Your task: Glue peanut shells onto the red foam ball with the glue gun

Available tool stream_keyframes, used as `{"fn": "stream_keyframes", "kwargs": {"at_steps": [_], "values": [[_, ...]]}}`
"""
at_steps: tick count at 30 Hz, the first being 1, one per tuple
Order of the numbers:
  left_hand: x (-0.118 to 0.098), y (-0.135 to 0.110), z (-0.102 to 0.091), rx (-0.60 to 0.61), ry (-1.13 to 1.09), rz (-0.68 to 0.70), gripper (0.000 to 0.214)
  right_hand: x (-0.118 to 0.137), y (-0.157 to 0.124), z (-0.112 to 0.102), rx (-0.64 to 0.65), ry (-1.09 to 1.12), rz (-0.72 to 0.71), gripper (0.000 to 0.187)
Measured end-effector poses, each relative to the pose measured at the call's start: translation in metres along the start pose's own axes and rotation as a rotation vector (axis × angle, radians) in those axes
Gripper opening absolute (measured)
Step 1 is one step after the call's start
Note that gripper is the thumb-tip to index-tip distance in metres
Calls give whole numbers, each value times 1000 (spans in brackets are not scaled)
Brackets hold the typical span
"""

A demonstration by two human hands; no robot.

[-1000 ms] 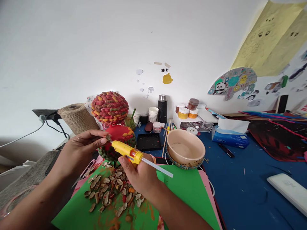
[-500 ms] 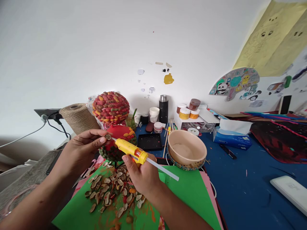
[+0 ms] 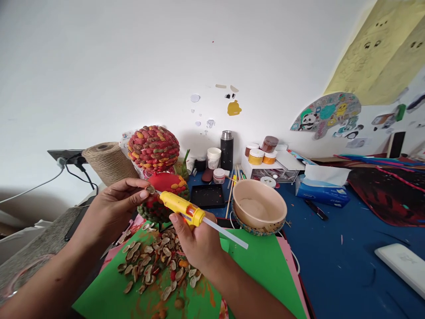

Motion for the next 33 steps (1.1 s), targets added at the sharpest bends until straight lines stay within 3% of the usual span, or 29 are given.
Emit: {"fn": "stream_keyframes", "kwargs": {"at_steps": [17,33], "values": [[0,0,-1,-2,26,7,53,4,-2,0,16,32,-26,61],[-2,0,0,9,26,13,49,4,-2,-1,-17,-35,6,72]]}}
Point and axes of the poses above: each hand's wrist, its own y-axis towards the middle knuckle, its own z-axis out of the palm, x = y × z, the point moved 7 cm from there along y, towards the middle knuckle, and after that the axes turned 15 degrees about z, right-handed, at the moved point
